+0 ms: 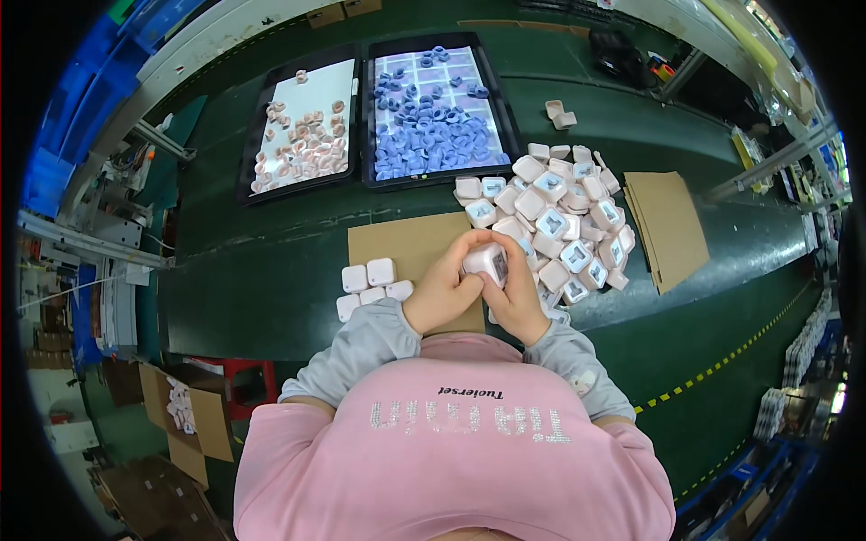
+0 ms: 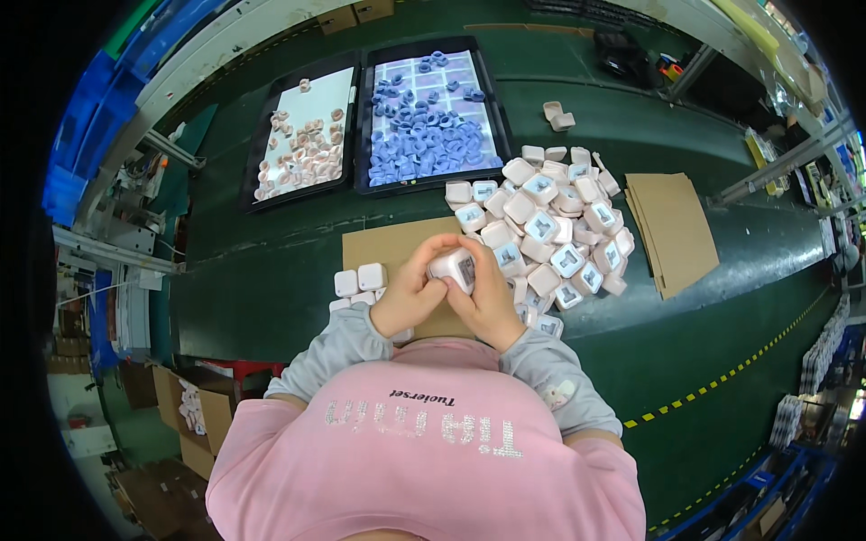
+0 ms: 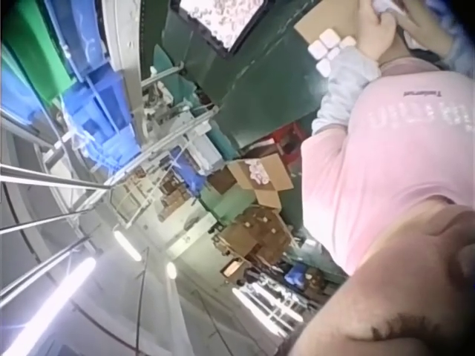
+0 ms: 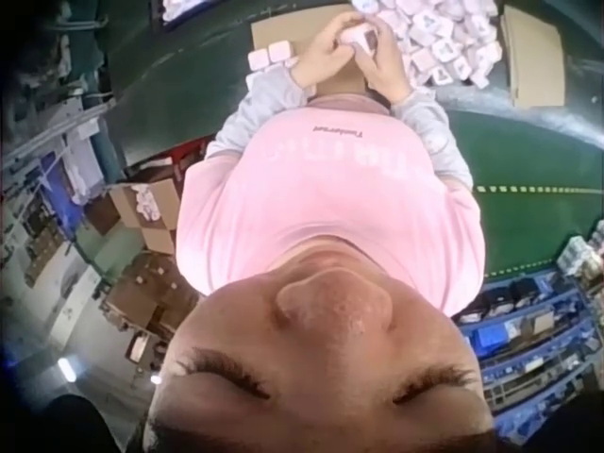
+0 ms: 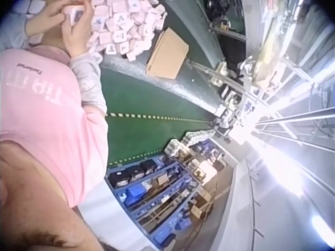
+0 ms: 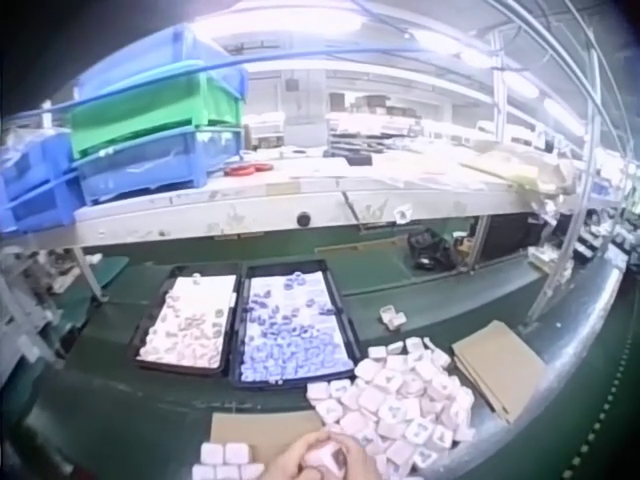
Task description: The person assembles small electronic components by hand, placing them into white plastic housings on a production line.
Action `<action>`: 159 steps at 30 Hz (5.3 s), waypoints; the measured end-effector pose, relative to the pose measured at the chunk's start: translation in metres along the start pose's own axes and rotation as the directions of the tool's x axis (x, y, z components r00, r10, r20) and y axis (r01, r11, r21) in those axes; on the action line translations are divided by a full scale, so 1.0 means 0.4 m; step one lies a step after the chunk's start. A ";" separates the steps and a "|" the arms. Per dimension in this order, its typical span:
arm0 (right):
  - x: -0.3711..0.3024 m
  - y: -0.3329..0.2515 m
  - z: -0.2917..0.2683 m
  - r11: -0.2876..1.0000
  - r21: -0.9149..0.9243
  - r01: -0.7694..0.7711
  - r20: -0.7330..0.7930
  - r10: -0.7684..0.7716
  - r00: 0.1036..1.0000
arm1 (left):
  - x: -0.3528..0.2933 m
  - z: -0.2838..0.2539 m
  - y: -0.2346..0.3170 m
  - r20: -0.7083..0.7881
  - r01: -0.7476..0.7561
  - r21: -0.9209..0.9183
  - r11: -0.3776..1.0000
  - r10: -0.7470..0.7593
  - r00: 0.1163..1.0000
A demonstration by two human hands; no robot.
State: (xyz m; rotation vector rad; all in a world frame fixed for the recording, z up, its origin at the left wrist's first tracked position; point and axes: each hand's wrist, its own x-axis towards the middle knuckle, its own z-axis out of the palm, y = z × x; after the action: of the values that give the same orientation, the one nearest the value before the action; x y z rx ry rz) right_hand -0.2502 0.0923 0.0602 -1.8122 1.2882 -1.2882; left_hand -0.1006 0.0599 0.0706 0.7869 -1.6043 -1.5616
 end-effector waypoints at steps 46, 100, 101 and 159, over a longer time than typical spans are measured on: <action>0.036 0.345 -0.231 0.792 0.329 -0.513 -0.511 0.607 0.609 | 0.184 -0.342 -0.181 0.244 -0.058 0.880 0.471 -0.344 0.906; -0.020 0.010 -0.009 0.969 0.112 -0.221 0.118 0.208 0.971 | -0.008 0.009 0.089 -0.014 0.087 0.434 0.897 -0.090 0.996; -0.023 0.014 -0.009 0.972 0.085 -0.218 0.123 0.207 0.971 | -0.007 0.009 0.083 -0.013 0.087 0.434 0.897 -0.090 0.996; 0.208 0.212 -0.198 0.828 0.490 -0.273 -0.356 0.476 0.805 | 0.369 -0.390 -0.237 -0.485 0.169 0.513 0.841 0.122 0.866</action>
State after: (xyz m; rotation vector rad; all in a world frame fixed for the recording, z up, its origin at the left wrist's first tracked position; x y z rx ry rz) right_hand -0.3490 -0.0102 0.0503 -0.9020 1.3916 -1.6589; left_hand -0.0537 -0.1541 -0.0139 1.3951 -1.6337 -0.7859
